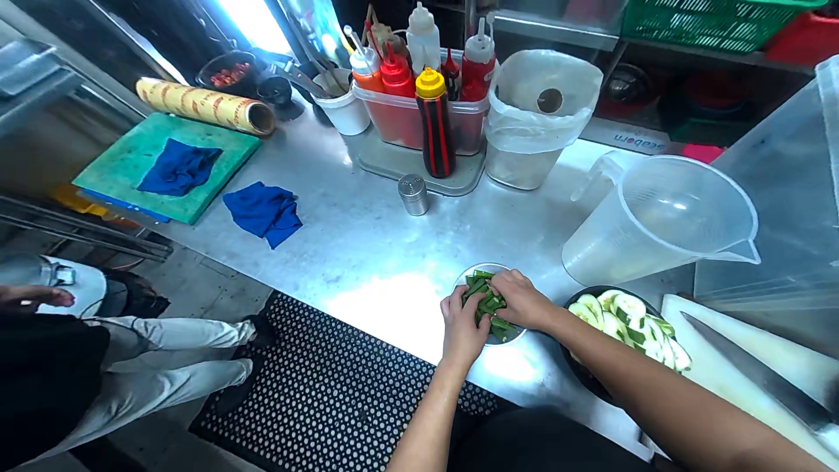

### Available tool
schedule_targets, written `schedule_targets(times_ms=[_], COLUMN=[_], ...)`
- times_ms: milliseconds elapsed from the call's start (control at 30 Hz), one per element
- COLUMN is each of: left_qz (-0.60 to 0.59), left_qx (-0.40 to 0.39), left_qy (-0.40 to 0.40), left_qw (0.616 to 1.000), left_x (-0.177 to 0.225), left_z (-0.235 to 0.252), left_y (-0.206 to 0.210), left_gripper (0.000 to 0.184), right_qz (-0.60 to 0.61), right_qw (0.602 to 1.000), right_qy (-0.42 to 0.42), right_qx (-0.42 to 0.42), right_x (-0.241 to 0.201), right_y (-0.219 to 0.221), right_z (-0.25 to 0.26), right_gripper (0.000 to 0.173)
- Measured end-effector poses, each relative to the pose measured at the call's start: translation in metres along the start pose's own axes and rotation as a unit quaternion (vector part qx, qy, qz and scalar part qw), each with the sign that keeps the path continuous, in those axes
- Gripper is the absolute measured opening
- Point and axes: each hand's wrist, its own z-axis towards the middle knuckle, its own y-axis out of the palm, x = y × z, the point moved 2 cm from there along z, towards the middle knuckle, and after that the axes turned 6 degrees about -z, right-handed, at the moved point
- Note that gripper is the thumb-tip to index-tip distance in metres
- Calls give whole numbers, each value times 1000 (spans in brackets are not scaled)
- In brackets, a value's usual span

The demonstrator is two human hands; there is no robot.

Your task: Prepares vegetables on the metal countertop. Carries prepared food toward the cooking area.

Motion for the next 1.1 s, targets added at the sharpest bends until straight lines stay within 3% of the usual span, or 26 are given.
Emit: schedule_targets(times_ms=[167,267,333,400,467,533,633,700,767,867,967,1100], left_qz=[0,19,43,26,-50,-157,-352,-437,-461,-409,-308,-245], left_qx=[-27,-119,-174,-139,-89,-107,-138,-137,-118,-89,-110,-109], left_qy=[-9,-23,-42,-32,-15,-29,-93,-119,-128,-139,-124,-80], left_qw=[1000,992,983,989,995,981,921,881,870,897,937,960], left_x=[3,14,30,44,57,65,65,63,59,58,67,77], left_z=[2,6,9,11,14,18,18,15,12,7,3,-2], left_y=[-5,-19,-35,-48,-57,-62,-58,-56,-53,-54,-61,-66], left_gripper=[37,40,53,53,45,45,46,44,31,20,19,16], right_qz=[121,222,277,315,367,435,522,534,509,415,306,229], right_qw=[992,971,954,940,923,894,842,829,845,899,946,970], right_qy=[7,53,81,97,95,89,120,147,159,135,103,76], right_qx=[37,68,82,82,72,60,69,72,41,-33,-32,-14], right_x=[4,7,5,2,-3,-12,-25,-30,-33,-36,-38,-42], right_y=[-10,-21,-32,-39,-44,-45,-42,-39,-38,-40,-41,-42], right_z=[-13,-19,-24,-29,-32,-35,-38,-39,-43,-50,-54,-58], right_gripper=[26,24,22,22,21,23,25,20,19,29,32,34])
